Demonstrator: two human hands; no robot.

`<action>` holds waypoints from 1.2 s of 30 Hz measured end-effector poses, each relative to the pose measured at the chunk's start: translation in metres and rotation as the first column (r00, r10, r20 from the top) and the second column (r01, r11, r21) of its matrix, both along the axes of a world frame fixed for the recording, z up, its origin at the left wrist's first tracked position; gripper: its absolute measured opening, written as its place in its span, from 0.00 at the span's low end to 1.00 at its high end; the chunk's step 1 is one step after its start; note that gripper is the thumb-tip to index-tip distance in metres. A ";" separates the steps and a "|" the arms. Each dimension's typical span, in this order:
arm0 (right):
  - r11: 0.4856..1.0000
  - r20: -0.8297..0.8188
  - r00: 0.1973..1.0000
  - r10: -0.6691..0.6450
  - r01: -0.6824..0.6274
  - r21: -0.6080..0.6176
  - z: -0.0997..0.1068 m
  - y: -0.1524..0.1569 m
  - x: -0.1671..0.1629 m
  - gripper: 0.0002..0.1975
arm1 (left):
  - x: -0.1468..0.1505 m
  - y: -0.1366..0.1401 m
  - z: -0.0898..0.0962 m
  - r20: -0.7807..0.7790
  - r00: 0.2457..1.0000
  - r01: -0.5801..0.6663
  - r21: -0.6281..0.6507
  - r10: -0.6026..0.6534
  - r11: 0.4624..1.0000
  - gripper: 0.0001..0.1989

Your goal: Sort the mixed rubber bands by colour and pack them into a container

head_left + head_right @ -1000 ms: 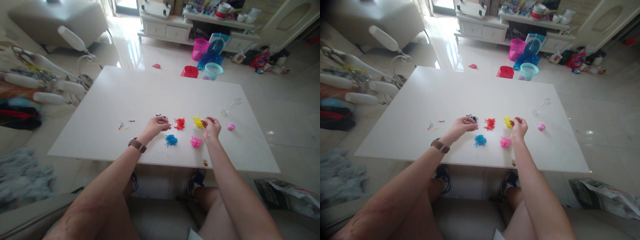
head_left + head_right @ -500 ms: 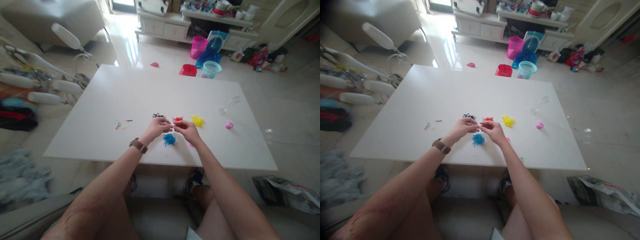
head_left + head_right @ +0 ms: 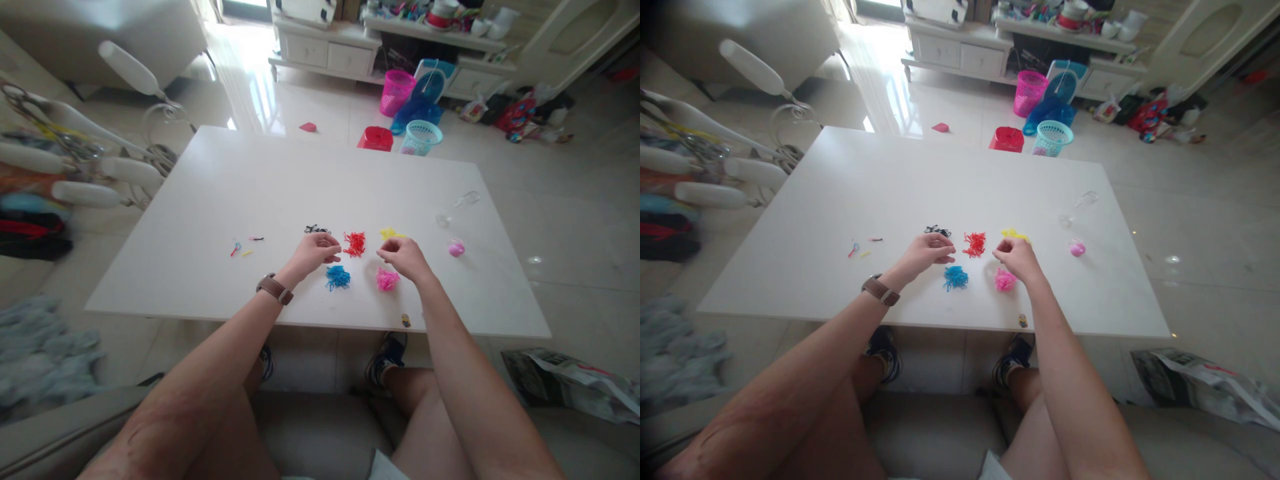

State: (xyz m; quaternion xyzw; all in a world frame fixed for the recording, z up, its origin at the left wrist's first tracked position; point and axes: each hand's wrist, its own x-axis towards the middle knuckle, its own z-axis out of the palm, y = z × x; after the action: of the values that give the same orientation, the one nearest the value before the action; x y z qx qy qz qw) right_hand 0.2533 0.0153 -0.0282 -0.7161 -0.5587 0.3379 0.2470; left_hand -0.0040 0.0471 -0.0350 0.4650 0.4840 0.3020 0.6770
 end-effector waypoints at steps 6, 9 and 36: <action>0.950 0.232 0.945 0.231 -0.167 -0.264 -0.002 -0.003 0.010 0.04 | 0.001 0.000 0.001 -0.011 1.000 0.005 0.000 -0.005 1.000 0.08; 0.936 0.371 0.888 0.270 -0.152 -0.318 -0.008 -0.003 0.015 0.06 | 0.000 0.000 0.001 -0.018 1.000 0.007 0.009 -0.006 1.000 0.08; 0.945 0.608 0.772 0.187 0.028 -0.326 -0.008 -0.008 0.010 0.15 | -0.153 0.036 -0.001 -0.922 0.331 0.038 0.226 0.201 0.973 0.16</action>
State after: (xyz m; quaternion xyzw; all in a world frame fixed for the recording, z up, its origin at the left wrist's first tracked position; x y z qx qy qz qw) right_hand 0.2632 0.0077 -0.0360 -0.7931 -0.5773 0.1735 -0.0873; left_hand -0.1567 0.0836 -0.0358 0.5963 0.7736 0.0608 0.2057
